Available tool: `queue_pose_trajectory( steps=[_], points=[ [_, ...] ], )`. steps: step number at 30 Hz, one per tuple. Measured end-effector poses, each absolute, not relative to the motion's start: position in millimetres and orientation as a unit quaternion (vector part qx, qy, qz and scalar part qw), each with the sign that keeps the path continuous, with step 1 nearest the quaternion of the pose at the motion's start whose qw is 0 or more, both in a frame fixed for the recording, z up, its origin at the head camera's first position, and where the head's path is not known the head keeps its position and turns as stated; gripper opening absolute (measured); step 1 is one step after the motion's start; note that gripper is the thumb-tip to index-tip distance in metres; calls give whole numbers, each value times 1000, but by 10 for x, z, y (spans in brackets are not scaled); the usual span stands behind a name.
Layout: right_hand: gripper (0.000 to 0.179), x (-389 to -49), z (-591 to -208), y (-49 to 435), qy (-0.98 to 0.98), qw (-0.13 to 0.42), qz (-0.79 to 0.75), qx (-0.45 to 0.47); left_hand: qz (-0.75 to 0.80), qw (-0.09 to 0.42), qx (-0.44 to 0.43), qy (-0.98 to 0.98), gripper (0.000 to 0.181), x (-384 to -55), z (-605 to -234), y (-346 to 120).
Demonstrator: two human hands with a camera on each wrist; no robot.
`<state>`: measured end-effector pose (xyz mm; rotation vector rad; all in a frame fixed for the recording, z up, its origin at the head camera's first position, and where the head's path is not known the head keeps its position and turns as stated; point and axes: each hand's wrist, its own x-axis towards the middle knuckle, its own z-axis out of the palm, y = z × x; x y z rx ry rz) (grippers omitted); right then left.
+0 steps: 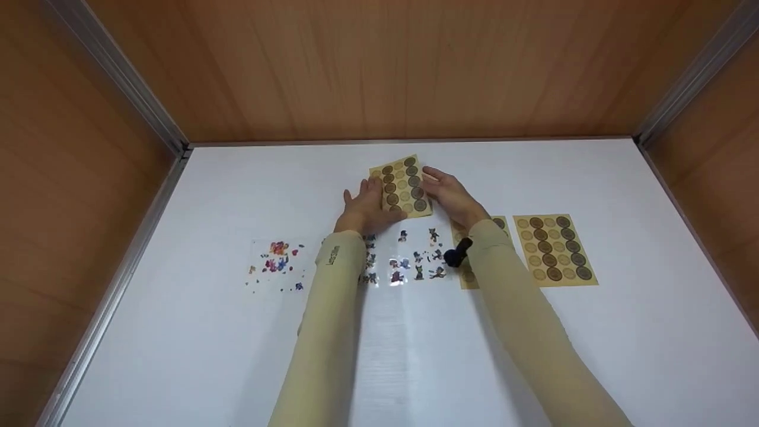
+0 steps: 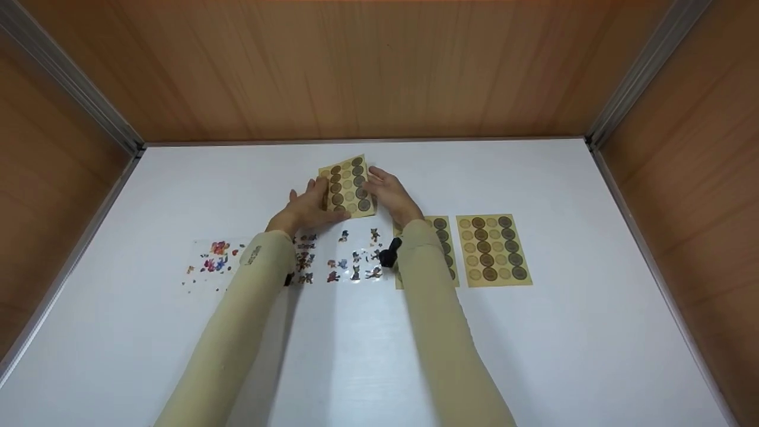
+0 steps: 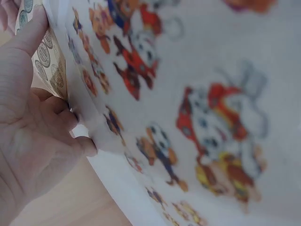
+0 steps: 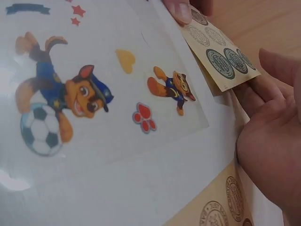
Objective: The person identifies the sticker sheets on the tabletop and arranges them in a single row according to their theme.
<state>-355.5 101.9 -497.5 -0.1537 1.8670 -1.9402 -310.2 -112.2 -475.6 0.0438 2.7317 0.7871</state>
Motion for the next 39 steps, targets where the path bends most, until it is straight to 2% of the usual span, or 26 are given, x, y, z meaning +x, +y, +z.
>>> queue_pose_trajectory(
  steps=[5, 14, 39],
  points=[
    [55, -3535, -4996, 1021, 659, 188, -727, -42, 233, 140, 14, 962, 112, -3082, -4745, -1035],
    [34, -3502, -5048, 997, 657, 170, -734, -30, 171, 121, -6, 978, 127, -2996, -4762, -892],
    [29, -3513, -5090, 1005, 634, 151, -759, -24, 221, 100, -21, 970, 122, -2996, -4793, -867]
  ],
)
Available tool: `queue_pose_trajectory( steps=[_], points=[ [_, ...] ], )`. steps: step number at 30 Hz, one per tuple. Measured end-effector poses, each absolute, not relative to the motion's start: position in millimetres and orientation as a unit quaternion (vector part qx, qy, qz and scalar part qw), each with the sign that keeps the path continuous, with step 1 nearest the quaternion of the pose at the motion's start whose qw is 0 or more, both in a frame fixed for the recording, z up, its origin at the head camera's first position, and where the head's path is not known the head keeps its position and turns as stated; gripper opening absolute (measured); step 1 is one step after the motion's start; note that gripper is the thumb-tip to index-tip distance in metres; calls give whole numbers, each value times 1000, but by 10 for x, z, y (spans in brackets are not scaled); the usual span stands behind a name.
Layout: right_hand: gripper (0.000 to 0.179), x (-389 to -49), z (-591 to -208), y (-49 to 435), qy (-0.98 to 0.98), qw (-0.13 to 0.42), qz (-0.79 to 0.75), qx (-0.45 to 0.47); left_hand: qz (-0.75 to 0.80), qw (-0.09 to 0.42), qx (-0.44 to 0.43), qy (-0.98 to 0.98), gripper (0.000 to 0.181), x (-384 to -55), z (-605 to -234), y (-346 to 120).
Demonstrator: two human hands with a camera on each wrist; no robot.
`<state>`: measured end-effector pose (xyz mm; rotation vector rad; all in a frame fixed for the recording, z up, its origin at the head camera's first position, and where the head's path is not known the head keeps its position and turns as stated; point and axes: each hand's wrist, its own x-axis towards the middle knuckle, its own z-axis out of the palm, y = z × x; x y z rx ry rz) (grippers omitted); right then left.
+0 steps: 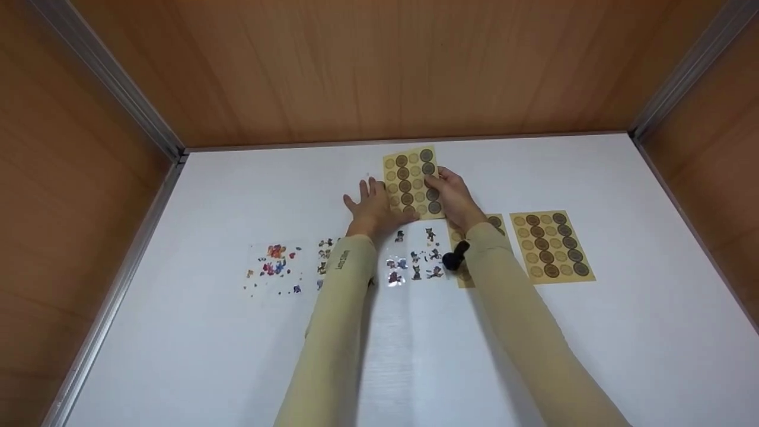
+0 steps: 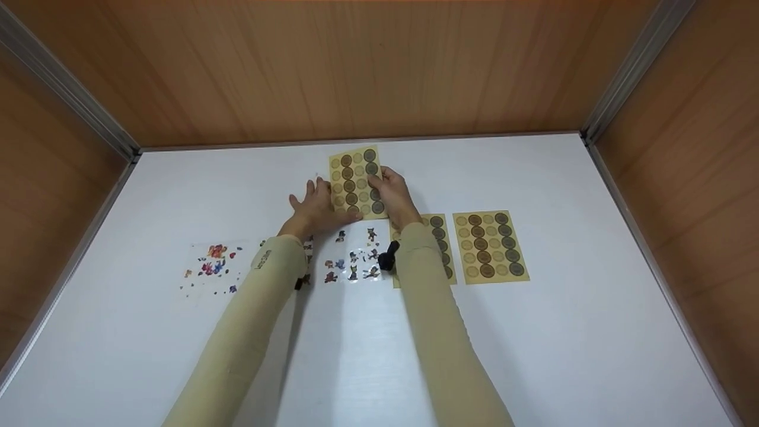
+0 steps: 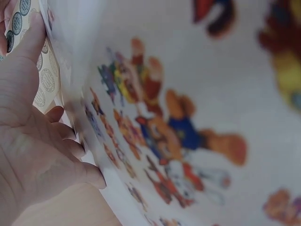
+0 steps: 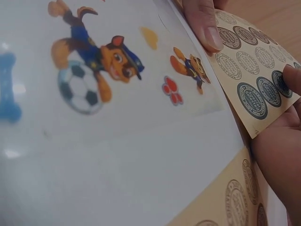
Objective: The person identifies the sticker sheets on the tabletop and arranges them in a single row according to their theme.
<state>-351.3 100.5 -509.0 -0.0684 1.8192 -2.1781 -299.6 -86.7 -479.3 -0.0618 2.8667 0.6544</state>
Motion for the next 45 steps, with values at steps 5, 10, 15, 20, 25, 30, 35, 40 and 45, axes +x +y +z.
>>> queue_pose_trajectory(
  steps=[5, 10, 15, 20, 25, 30, 35, 40, 45],
  points=[
    [29, -3508, -5099, 997, 643, 145, -751, -19, 244, 110, -17, 963, 120, -2996, -4784, -881],
    [27, -3520, -5113, 958, 634, 141, -760, -10, 259, 123, -15, 958, 111, -3029, -4803, -932],
    [27, -3541, -5123, 868, 632, 134, -763, -17, 280, 118, -12, 952, 100, -3048, -4808, -1033],
    [27, -3563, -5129, 854, 647, 132, -751, -18, 318, 98, -14, 943, 85, -3067, -4838, -1069],
    [28, -3582, -5148, 892, 646, 132, -751, -16, 357, 87, -15, 930, 53, -3096, -4853, -1050],
    [28, -3605, -5142, 892, 657, 123, -743, -6, 423, 104, -22, 900, 41, -3121, -4827, -1028],
    [31, -3633, -5102, 840, 675, 102, -731, -12, 446, 99, -29, 889, 39, -3149, -4805, -1002],
    [37, -3570, -5066, 826, 646, 102, -756, -23, 449, 76, -32, 889, 46, -3120, -4781, -959],
    [49, -3527, -4902, 928, 628, 97, -772, -21, 463, 23, 5, 886, 43, -3099, -4665, -888]
  ],
)
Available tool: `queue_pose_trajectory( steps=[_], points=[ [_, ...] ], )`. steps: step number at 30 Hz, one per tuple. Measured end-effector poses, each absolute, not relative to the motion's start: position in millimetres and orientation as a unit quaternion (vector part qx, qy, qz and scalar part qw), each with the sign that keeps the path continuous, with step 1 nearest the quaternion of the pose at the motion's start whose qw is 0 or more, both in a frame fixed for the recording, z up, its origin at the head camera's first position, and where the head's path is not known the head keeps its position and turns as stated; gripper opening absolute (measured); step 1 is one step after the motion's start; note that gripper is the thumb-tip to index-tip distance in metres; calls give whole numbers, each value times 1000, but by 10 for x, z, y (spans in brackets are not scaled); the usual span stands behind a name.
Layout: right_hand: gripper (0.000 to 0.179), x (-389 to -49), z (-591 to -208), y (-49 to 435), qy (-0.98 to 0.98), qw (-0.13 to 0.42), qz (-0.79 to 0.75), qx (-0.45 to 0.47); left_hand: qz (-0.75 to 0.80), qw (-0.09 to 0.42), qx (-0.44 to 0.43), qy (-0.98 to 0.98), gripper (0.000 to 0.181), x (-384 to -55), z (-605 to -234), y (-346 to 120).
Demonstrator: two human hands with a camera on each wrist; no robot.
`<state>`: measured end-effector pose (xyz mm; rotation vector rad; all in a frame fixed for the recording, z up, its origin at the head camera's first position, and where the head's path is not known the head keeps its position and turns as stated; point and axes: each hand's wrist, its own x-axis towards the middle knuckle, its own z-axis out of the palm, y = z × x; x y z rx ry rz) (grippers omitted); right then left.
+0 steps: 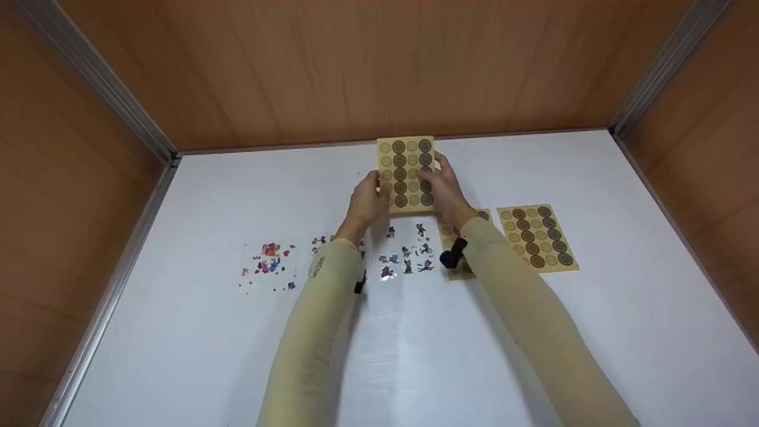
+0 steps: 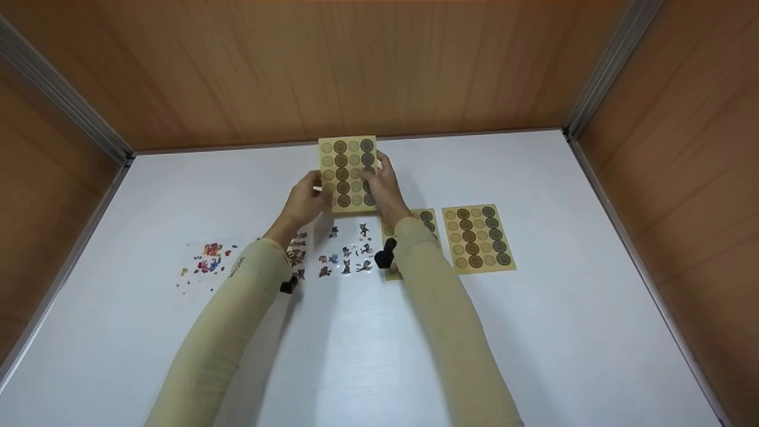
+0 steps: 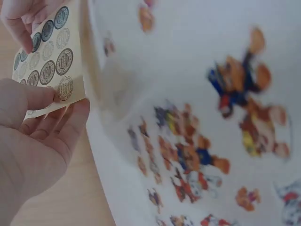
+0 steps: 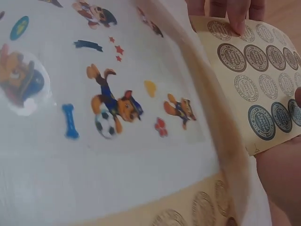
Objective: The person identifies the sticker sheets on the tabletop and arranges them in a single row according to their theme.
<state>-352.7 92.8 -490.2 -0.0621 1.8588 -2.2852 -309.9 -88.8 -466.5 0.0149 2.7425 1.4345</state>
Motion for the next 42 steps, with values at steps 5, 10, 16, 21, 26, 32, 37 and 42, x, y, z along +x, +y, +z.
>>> queue_pose_trajectory(
  steps=[5, 10, 16, 21, 26, 32, 37, 42],
  points=[
    [60, -3517, -4638, 1225, 683, 89, -725, -35, 516, 15, 34, 856, 37, -3109, -4517, -699],
    [67, -3366, -4439, 1685, 748, 80, -656, -63, 598, 27, 41, 800, 35, -3084, -4459, -362],
    [73, -2996, -4379, 2359, 765, 61, -640, -39, 671, 51, 59, 737, 36, -2936, -4489, 231],
    [71, -2691, -4398, 2844, 783, 28, -621, -10, 698, 79, 88, 706, 40, -2751, -4497, 730],
    [70, -2466, -4434, 3278, 789, 1, -614, 22, 692, 110, 110, 705, 46, -2579, -4543, 1175],
    [76, -2222, -4520, 3818, 798, -2, -600, 55, 656, 148, 126, 729, 65, -2333, -4644, 1664],
    [76, -2080, -4632, 4116, 824, 2, -562, 73, 576, 151, 150, 789, 77, -2203, -4723, 1923],
    [74, -2084, -4730, 4228, 850, 15, -519, 87, 444, 135, 212, 860, 57, -2201, -4760, 2014]
  ],
)
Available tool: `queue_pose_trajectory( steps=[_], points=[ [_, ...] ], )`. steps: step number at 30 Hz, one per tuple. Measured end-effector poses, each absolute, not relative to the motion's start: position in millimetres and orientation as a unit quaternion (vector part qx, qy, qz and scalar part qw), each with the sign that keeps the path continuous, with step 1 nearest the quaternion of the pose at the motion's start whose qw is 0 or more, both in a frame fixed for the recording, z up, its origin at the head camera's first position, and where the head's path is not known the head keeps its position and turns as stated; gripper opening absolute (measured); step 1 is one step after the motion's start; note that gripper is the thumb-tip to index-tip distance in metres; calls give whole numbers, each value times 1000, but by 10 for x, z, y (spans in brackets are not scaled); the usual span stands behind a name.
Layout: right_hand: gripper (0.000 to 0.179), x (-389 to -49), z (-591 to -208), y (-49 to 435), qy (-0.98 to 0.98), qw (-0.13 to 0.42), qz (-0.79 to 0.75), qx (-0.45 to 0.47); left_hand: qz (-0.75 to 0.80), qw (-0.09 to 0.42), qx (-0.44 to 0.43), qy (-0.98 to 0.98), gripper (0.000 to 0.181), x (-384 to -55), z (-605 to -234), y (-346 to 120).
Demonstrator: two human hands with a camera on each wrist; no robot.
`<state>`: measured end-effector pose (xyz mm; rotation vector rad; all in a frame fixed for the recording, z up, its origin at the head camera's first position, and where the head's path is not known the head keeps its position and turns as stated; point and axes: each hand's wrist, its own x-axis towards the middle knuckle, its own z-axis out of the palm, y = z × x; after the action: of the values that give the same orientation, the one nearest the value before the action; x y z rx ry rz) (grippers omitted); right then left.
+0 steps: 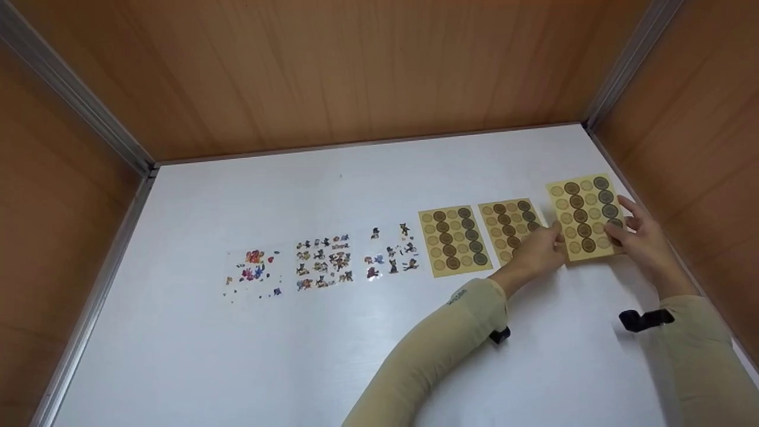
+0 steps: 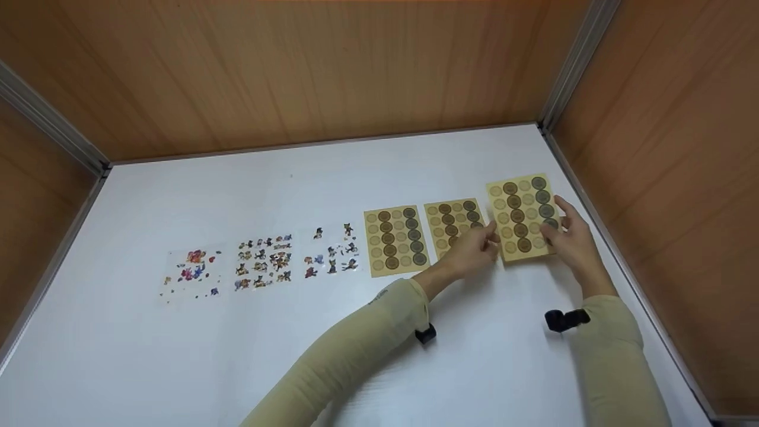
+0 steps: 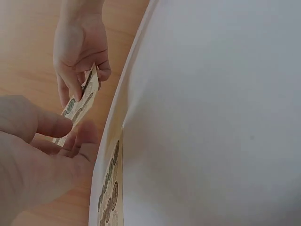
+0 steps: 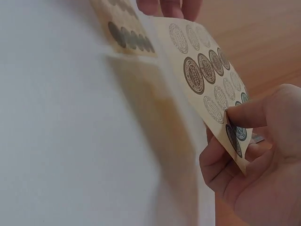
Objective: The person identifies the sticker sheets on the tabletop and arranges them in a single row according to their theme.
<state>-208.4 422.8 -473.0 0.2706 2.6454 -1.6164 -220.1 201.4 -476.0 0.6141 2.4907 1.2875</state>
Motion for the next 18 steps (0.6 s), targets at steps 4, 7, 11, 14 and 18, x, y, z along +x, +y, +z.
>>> queue_pose_trajectory(
  steps=[4, 7, 11, 14, 18],
  points=[
    [76, -2148, -4794, 4280, 854, 34, -509, 101, 331, 90, 252, 905, 60, -2216, -4775, 2075],
    [77, -2184, -4829, 4310, 848, 46, -515, 116, 249, 70, 272, 927, 60, -2184, -4778, 2131],
    [78, -2215, -4862, 4330, 847, 62, -511, 134, 143, 68, 285, 945, 47, -2109, -4798, 2194],
    [77, -2235, -4875, 4334, 861, 66, -488, 128, 59, 55, 294, 952, 46, -2070, -4834, 2214],
    [74, -2265, -4875, 4316, 883, 70, -453, 102, -11, 46, 307, 950, 50, -2060, -4872, 2207]
  ],
)
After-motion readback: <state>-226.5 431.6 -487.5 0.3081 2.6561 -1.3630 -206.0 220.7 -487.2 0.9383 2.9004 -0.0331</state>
